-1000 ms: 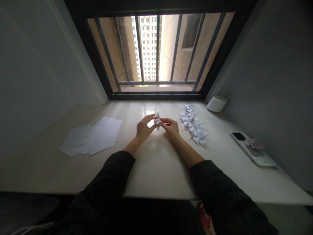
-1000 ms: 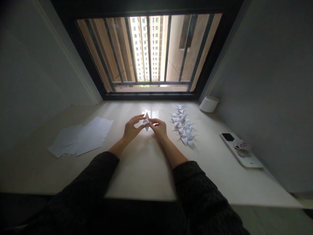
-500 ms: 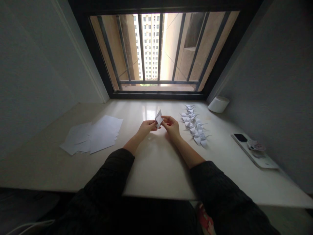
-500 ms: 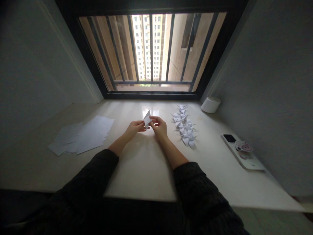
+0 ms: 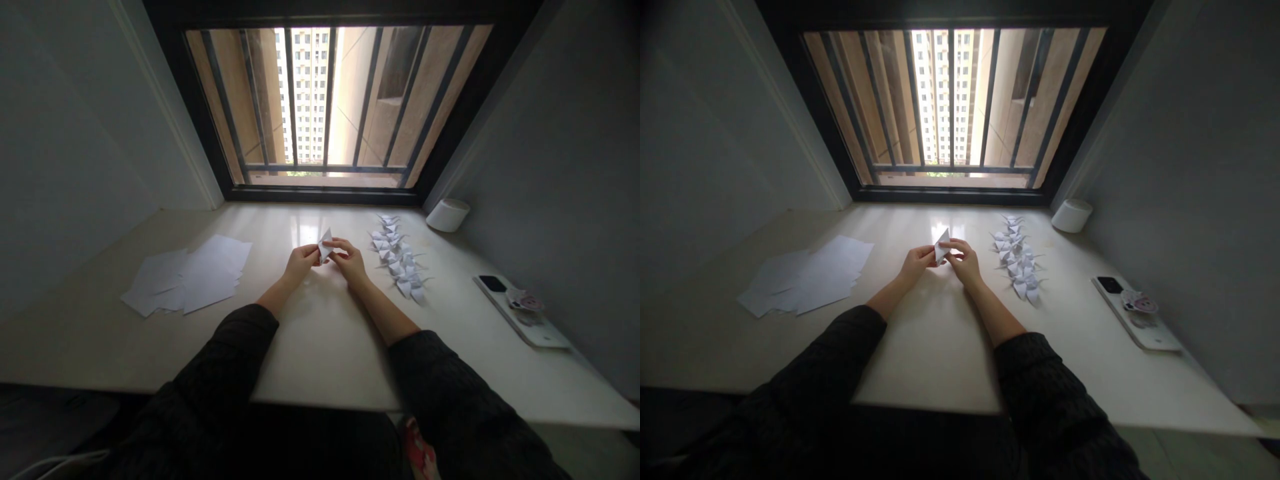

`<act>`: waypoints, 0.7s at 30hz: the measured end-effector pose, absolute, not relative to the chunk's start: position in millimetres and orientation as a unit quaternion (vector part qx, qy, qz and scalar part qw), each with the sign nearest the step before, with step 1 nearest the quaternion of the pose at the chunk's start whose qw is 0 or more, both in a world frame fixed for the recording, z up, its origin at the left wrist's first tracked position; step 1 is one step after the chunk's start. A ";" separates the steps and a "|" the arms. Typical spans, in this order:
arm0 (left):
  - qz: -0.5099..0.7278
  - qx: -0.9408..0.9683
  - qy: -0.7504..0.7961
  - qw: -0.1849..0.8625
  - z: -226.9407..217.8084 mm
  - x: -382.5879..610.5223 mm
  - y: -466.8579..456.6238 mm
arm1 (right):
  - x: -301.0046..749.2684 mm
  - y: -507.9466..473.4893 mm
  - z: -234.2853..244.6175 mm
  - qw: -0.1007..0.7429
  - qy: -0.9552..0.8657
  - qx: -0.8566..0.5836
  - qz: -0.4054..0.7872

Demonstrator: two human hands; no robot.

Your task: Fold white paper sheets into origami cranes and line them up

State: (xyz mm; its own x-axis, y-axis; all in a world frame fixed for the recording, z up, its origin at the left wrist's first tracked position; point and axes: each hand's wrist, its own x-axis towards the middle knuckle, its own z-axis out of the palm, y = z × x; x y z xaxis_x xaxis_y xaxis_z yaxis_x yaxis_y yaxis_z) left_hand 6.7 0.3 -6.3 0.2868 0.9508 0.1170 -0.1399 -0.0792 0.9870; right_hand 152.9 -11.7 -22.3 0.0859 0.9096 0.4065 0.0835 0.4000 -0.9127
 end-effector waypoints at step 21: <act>0.518 0.546 0.345 0.561 -8.6 7.8 0.5 | 150.4 -14.2 -16.4 0.611 -0.546 -0.429 0.380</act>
